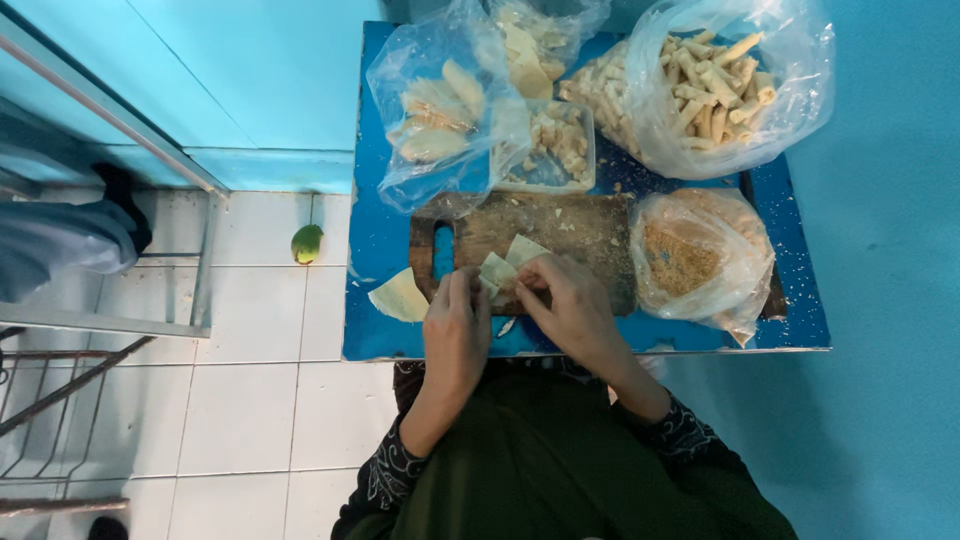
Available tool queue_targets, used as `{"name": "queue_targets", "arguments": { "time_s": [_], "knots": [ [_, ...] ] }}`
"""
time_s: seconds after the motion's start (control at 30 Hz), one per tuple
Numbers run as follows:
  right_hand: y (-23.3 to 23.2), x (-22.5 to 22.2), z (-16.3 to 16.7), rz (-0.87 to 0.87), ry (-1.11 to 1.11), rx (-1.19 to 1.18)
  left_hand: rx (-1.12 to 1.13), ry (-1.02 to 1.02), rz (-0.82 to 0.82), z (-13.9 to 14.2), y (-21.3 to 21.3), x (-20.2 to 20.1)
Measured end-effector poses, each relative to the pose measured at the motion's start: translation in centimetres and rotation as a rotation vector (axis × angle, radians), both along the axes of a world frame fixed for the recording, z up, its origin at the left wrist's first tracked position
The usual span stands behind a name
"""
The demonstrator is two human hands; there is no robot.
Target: The person sits on the floor at a small blue table and cuts dough sheets into small pieces on a wooden board, folds and presses the pieces by hand, and places finished pieces into plastic bags alongside bags of similar snack pieces.
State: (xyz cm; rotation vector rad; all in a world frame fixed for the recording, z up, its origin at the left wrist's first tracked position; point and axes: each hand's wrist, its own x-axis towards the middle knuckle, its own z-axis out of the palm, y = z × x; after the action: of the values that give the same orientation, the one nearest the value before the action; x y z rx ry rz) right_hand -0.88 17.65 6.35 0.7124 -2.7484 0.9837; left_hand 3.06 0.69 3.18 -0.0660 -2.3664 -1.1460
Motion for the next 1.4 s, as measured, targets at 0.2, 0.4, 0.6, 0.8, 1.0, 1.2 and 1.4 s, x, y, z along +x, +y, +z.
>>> {"name": "queue_targets", "arguments": {
  "time_s": [0.2,0.4,0.6,0.8,1.0,1.2,1.4],
  "knots": [
    [0.0,0.1,-0.4,-0.029,-0.089,-0.121,0.001,-0.008,-0.043,0.3,0.1,0.3],
    [-0.3,0.2,-1.0,0.020,-0.114,-0.211,-0.021,-0.039,-0.047,0.5,0.2,0.2],
    [-0.3,0.3,-1.1,0.137,0.078,-0.115,-0.130,0.010,-0.082,1.4,-0.4,0.4],
    [1.1,-1.0,0.4,0.285,0.107,-0.022,-0.443,0.179,-0.186,1.9,-3.1,0.4],
    [0.7,-1.5,-0.2,0.248,0.163,0.028,-0.231,0.137,-0.243,0.9,-3.0,-1.1],
    [0.6,-3.3,-1.5,0.099,-0.008,0.023,-0.284,0.105,-0.178,1.1,-2.8,-1.4],
    [0.3,-3.4,-2.5,0.035,0.054,0.019,-0.169,-0.018,-0.113,1.3,-2.3,-2.0]
  ]
}}
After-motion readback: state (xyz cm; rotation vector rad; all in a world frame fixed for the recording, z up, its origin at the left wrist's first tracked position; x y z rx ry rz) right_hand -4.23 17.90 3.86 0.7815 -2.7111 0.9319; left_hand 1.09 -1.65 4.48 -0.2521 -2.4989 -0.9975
